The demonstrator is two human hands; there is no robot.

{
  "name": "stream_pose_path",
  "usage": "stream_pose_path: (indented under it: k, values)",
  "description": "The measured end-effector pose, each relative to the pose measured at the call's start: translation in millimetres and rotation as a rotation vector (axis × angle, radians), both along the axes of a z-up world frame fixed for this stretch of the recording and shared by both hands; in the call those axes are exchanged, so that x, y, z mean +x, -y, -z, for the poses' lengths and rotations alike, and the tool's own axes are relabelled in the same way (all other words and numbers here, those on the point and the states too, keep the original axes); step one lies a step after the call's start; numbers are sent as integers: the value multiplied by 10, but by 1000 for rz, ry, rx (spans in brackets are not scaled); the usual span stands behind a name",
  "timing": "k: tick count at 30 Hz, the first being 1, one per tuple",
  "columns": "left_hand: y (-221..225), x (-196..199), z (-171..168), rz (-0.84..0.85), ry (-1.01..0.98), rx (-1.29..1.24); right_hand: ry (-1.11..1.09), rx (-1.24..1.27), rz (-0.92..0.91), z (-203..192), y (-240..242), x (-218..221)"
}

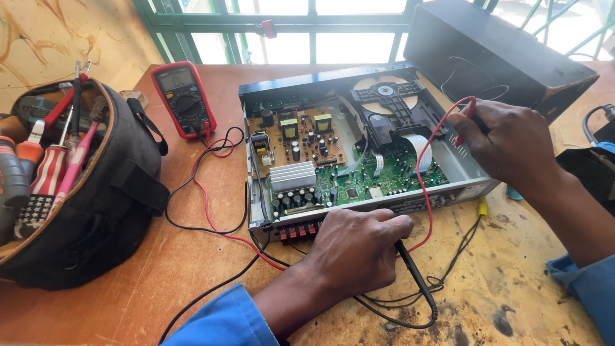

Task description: Using a multimeter to test components on a circuit board inside an open electronic device for diagnostic purposes.

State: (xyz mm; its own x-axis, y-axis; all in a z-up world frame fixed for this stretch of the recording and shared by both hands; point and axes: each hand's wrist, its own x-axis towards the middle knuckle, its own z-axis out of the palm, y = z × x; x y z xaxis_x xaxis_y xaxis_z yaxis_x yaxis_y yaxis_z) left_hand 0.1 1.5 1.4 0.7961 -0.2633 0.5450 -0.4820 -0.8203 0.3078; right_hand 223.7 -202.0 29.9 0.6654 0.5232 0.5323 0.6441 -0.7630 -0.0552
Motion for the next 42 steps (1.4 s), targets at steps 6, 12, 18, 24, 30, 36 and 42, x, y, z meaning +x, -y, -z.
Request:
stream_pose_path:
  k: [6, 12, 18, 24, 30, 36, 42]
  values:
    - [-8, 4, 12, 7, 4, -4, 122, -6, -63, 4, -6, -11]
    - [-8, -2, 17, 15, 16, -12, 122, 5, -94, 26, 16, 22]
    - [-2, -6, 7, -8, -5, 4, 12, -54, 13, 27, 24, 42]
    - [8, -47, -14, -40, -4, 29, -20, -105, 88, -25, -39, -36]
    - [6, -61, 18, -32, -25, 13, -162, 154, -71, 99, -128, 48]
    - [15, -48, 24, -30, -5, 5, -91, 101, -31, 118, -102, 101]
    - [10, -52, -10, -11, -29, -6, -20, 19, 4, 96, -95, 68]
